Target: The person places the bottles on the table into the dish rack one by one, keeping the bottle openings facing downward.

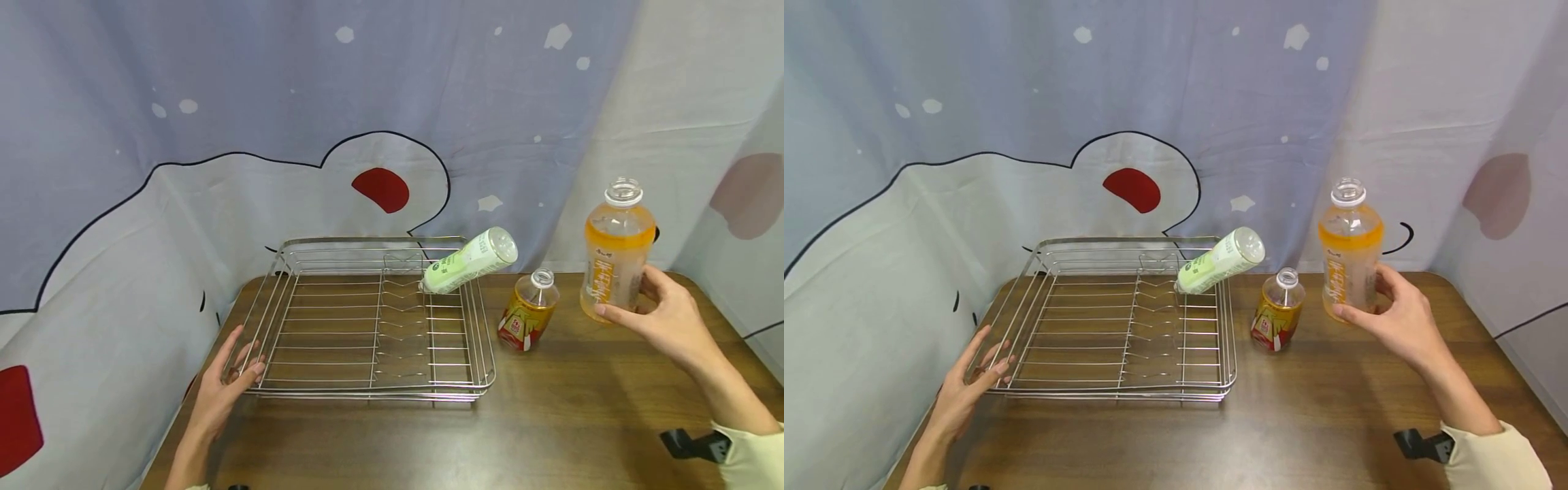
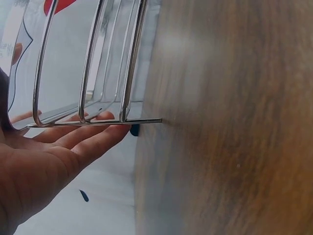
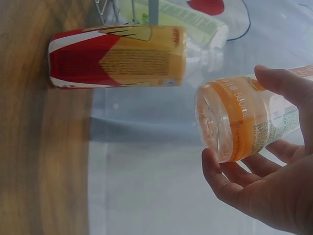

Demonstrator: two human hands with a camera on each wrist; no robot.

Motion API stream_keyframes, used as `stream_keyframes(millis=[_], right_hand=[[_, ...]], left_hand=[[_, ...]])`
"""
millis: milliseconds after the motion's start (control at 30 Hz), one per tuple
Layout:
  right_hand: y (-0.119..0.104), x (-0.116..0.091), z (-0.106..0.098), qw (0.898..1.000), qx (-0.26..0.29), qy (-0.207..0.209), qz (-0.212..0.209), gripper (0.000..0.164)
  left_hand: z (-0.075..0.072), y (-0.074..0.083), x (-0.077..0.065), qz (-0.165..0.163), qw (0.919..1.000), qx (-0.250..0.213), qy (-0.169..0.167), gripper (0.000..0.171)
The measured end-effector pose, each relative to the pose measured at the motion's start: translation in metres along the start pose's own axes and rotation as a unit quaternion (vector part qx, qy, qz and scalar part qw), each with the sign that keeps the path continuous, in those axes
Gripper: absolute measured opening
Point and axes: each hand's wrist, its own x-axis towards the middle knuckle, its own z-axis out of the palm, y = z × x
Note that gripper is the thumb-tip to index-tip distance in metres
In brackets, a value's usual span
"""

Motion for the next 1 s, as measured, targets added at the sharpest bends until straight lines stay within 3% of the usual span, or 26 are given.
stream_keyframes(millis=[200,400,600,800,1000], right_hand=[[-0.011,0.002,-0.004,1.0,-0.016,-0.002,-0.002,0.07],[-0.024,0.006,-0.007,1.0,-0.021,-0.011,-0.009,0.077],[-0.037,0.008,-0.011,0.999,-0.041,-0.007,-0.025,0.073],[-0.048,0.011,-0.012,0.999,-0.025,-0.009,-0.037,0.074],[-0.058,0.012,-0.013,0.998,-0.031,-0.009,-0.05,0.073]], left_hand=[[0.0,0.003,0.0,0.0,0.9997,0.021,0.009,0.078],[0.001,0.008,0.002,0.011,0.9967,0.076,0.027,0.076],[0.003,0.015,0.005,0.046,0.9918,0.106,0.054,0.075],[0.004,0.023,0.006,0.067,0.9877,0.121,0.072,0.077],[0.007,0.032,0.008,0.114,0.9801,0.126,0.104,0.079]])
